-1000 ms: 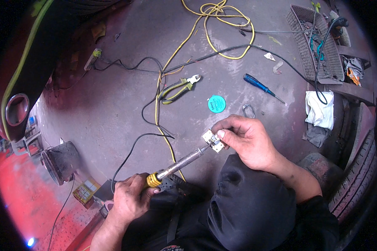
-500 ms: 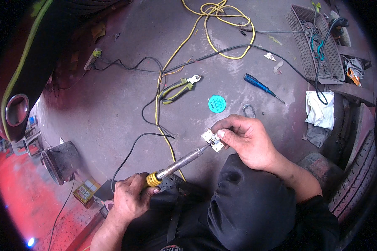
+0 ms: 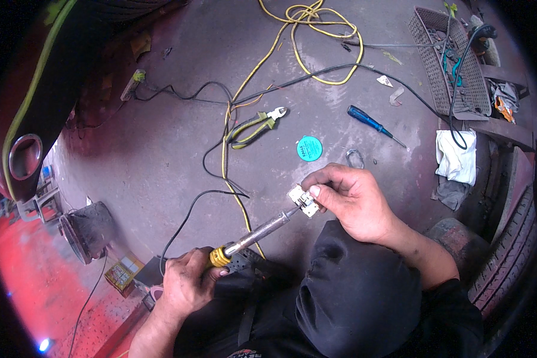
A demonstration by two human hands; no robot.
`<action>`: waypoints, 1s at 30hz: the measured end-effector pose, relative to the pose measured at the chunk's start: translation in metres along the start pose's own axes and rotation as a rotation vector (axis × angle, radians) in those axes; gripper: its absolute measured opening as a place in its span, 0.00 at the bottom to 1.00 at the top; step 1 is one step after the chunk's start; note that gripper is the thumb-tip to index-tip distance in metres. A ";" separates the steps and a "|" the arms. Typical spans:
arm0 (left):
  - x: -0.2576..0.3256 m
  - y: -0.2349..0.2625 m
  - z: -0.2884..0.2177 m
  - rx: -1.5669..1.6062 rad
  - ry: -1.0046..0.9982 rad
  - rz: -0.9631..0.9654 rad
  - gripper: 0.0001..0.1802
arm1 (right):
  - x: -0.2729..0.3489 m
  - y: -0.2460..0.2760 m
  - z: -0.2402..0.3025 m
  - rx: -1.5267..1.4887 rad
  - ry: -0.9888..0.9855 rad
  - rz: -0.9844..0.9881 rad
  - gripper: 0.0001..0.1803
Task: The person sits on the floor and uses a soldering iron to apply solder to the terminals of a small electrical component. They hold the component in one hand and the soldering iron in the other, repeatedly touching the hot tip to the metal contacts.
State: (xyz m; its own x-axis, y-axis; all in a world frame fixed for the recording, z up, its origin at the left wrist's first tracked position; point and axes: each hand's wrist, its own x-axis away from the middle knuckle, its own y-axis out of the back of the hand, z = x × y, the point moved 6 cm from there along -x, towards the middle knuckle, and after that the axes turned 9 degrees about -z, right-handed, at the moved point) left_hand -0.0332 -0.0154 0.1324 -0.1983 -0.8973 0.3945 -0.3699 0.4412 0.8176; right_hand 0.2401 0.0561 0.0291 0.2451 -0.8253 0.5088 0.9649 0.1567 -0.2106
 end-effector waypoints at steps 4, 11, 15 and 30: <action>-0.001 0.001 -0.001 0.001 -0.001 -0.003 0.19 | 0.000 0.000 0.000 0.011 0.003 -0.003 0.09; -0.001 0.001 -0.001 -0.011 -0.008 0.004 0.19 | 0.001 0.001 0.001 0.016 0.008 -0.003 0.09; 0.001 0.001 0.002 -0.012 -0.015 -0.001 0.20 | 0.000 0.000 0.001 0.025 0.001 -0.001 0.09; -0.001 0.003 -0.001 -0.016 0.031 0.025 0.19 | 0.000 -0.001 0.002 -0.008 0.026 0.001 0.08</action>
State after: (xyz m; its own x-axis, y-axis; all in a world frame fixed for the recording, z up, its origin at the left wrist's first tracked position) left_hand -0.0330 -0.0132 0.1352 -0.1790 -0.8862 0.4273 -0.3510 0.4633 0.8138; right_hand 0.2397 0.0570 0.0306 0.2429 -0.8390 0.4868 0.9640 0.1526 -0.2179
